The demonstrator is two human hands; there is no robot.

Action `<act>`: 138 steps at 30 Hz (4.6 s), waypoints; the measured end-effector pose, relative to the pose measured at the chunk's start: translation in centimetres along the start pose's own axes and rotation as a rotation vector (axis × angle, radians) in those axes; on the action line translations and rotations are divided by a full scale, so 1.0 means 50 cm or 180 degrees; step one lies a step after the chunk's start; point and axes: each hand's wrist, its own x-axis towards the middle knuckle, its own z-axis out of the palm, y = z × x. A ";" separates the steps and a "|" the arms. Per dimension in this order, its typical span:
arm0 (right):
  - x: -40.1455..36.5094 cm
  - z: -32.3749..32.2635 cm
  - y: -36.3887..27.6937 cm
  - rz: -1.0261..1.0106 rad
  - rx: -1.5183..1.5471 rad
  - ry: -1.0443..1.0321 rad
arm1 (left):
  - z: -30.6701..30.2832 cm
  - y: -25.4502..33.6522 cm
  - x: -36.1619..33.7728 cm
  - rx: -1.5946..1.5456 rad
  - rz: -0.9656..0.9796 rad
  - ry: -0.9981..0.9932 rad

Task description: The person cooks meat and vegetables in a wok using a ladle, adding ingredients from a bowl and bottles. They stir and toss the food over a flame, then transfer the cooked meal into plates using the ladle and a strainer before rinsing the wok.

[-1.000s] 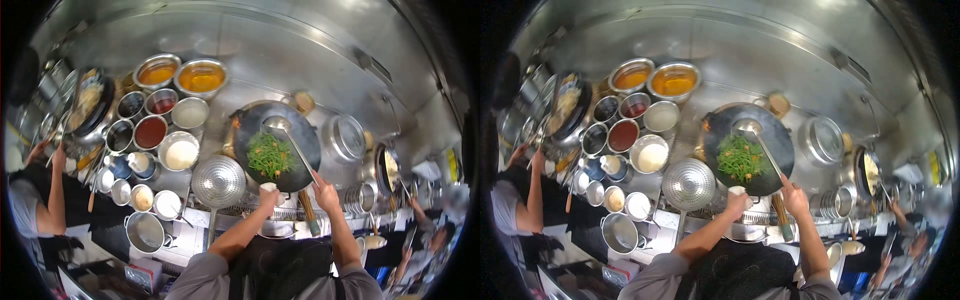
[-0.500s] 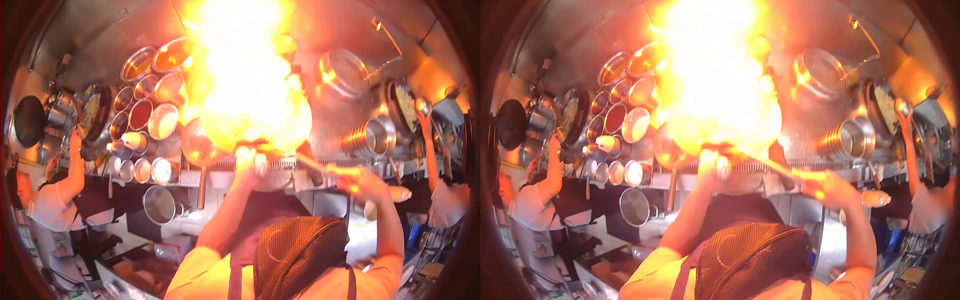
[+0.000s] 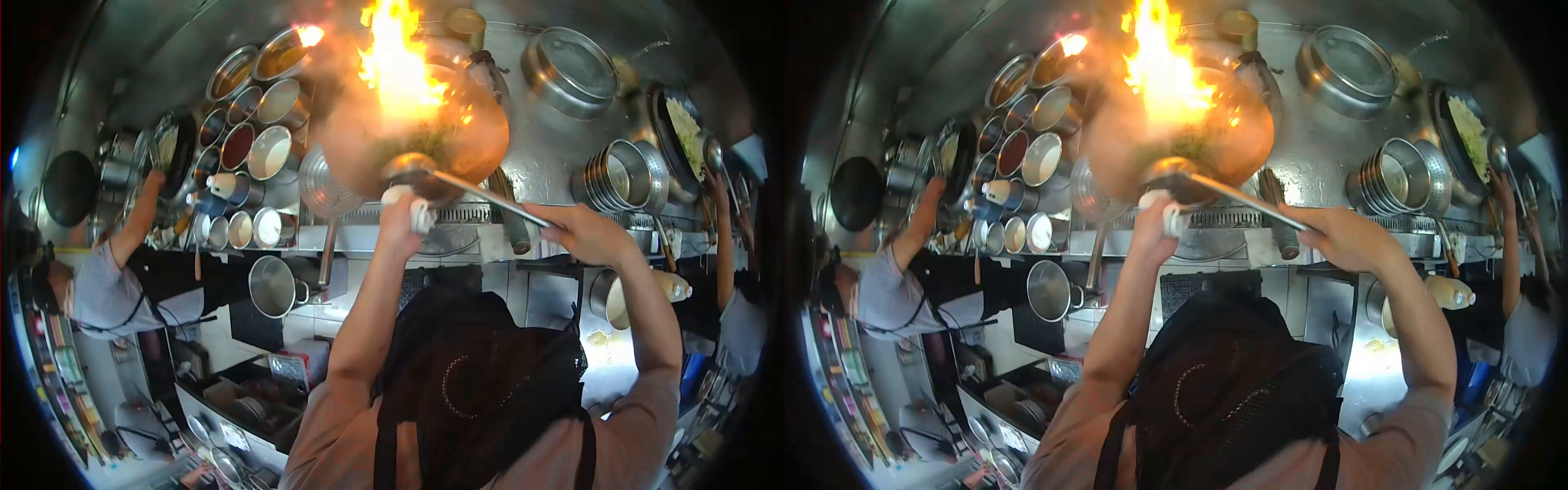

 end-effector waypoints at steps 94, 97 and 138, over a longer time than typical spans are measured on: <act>0.133 0.186 -0.262 0.0785 0.6554 0.0772 | -0.110 0.033 -0.004 0.0230 -0.0277 -0.0118; 0.153 0.194 -0.229 0.0346 0.6491 0.0348 | -0.122 0.036 0.027 0.0406 -0.0299 -0.0330; -0.303 0.563 -0.248 -0.0161 0.6584 0.2022 | -0.274 0.098 -0.050 0.2177 -0.1589 -0.1051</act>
